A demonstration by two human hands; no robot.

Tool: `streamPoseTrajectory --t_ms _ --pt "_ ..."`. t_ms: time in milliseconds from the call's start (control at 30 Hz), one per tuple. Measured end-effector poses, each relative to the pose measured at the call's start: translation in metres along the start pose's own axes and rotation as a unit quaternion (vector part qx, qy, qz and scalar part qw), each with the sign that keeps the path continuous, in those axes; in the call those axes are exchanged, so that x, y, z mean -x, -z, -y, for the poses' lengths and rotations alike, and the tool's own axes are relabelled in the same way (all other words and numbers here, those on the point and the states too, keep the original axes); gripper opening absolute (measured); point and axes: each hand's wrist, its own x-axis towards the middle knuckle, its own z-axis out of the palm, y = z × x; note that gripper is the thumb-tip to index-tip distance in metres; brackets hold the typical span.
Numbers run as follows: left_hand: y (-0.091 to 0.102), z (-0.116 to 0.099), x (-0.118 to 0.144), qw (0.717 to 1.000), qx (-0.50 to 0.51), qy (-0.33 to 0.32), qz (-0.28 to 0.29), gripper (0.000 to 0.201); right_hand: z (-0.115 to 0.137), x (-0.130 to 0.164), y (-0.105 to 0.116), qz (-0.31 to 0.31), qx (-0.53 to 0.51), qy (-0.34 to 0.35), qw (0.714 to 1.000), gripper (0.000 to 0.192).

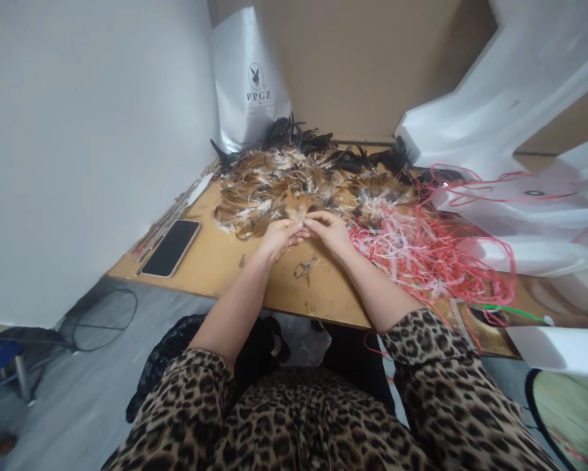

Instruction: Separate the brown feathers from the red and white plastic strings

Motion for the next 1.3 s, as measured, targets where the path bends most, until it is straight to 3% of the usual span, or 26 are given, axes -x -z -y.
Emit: streamPoseTrajectory --t_ms 133,267,367,600,733,1033,1100,1167,1233,1300 --pt "0.005 -0.002 -0.002 0.997 0.07 0.021 0.002 0.015 0.003 0.0 0.006 0.016 0.157 0.113 0.981 0.032" --pt "0.006 -0.001 -0.003 0.996 0.079 0.033 0.013 0.019 0.006 0.003 0.009 0.065 0.335 0.21 0.916 0.033" --pt "0.005 0.001 -0.002 0.996 0.068 0.047 0.027 0.018 0.007 0.005 0.01 0.066 0.396 0.228 0.887 0.028" --pt "0.003 0.0 0.0 0.996 0.065 0.045 0.039 0.015 0.006 0.001 0.011 0.07 0.457 0.25 0.851 0.025" --pt "0.004 -0.001 0.0 0.998 0.055 0.029 0.026 0.013 0.006 0.0 0.01 0.071 0.45 0.245 0.856 0.025" --pt "0.006 -0.005 -0.003 0.995 0.081 0.026 -0.056 0.011 0.011 -0.003 0.017 0.081 0.329 0.191 0.921 0.017" --pt "0.006 -0.005 -0.003 0.994 0.086 0.027 -0.06 0.011 0.017 -0.003 0.02 0.122 0.31 0.159 0.929 0.016" --pt "0.007 -0.004 -0.004 0.995 0.083 0.023 -0.058 0.011 0.023 -0.002 0.023 0.228 0.296 0.095 0.923 0.016" --pt "0.008 -0.003 -0.005 0.996 0.075 0.015 -0.049 0.011 0.03 0.001 0.025 0.354 0.287 0.02 0.89 0.018" --pt "0.009 -0.003 -0.005 0.997 0.068 0.008 -0.037 0.012 0.035 0.005 0.024 0.435 0.291 -0.019 0.852 0.019"
